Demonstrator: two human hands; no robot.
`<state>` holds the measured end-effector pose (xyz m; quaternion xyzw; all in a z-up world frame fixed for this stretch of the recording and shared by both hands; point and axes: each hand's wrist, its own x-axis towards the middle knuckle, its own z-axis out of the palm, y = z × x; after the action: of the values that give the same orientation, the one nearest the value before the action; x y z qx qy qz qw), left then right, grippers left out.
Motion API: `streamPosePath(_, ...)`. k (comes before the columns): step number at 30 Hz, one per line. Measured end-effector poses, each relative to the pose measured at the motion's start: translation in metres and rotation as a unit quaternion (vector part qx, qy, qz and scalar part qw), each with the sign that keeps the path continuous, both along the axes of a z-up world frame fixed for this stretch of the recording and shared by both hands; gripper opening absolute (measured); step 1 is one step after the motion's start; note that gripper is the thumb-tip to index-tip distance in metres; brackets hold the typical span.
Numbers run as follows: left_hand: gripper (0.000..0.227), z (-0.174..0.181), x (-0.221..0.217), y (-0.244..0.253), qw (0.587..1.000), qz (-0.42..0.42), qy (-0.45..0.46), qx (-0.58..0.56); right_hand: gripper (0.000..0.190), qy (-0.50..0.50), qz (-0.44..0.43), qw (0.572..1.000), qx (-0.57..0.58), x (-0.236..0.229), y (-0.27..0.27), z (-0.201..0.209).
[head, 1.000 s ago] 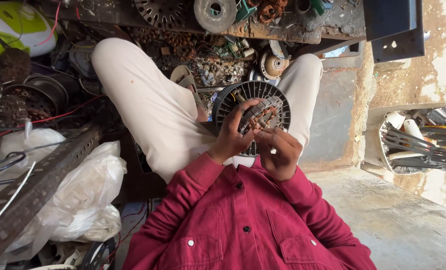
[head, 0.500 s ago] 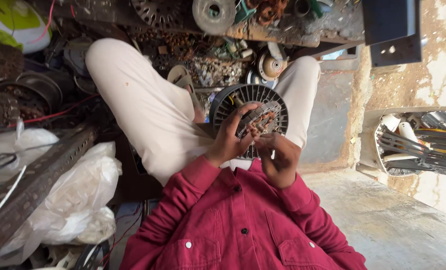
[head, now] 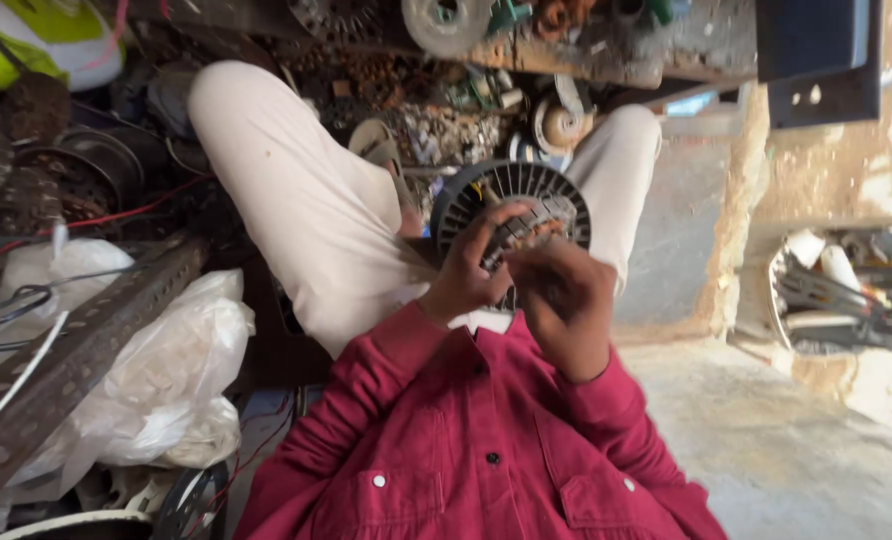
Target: The person sits on the floor and pulls copper wire coils from a fan motor stator by hand. They then use pliers to cut and remove the remaining wire segments from the stator slots.
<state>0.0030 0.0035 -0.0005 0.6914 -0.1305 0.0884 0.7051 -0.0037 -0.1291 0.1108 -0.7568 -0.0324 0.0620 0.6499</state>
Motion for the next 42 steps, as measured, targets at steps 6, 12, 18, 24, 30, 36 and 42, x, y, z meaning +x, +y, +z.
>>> streamPosePath(6, 0.061, 0.000, 0.005, 0.003, 0.999, -0.025, 0.012, -0.029, 0.013, -0.011, 0.054, 0.998, 0.024, 0.000, -0.028, -0.024)
streamPosePath(12, 0.054, 0.000, 0.000, 0.000, 0.998, -0.039, -0.002, -0.059, 0.009, -0.004, 0.090, 0.987, 0.135, -0.001, -0.081, -0.074)
streamPosePath(18, 0.052, -0.002, 0.003, 0.003, 0.999, -0.024, 0.012, -0.026, 0.009, -0.024, 0.067, 0.994, 0.078, 0.016, -0.116, -0.056)
streamPosePath(24, 0.053, 0.005, 0.003, 0.001, 0.999, -0.009, -0.011, -0.038, 0.023, -0.208, 0.035, 0.966, -0.149, 0.162, -0.099, -0.085)
streamPosePath(30, 0.049, 0.024, 0.002, 0.007, 0.994, -0.042, 0.074, -0.075, 0.015, -0.361, 0.046, 0.889, -0.278, 0.285, -0.066, -0.137)
streamPosePath(36, 0.036, 0.038, 0.007, 0.017, 0.997, -0.034, 0.058, -0.039, 0.021, -0.387, 0.023, 0.837, -0.386, 0.304, -0.047, -0.141)
streamPosePath(42, 0.034, 0.038, 0.012, 0.021, 0.994, -0.046, 0.097, -0.035, 0.012, -0.159, 0.011, 0.974, -0.162, 0.183, -0.075, -0.110)
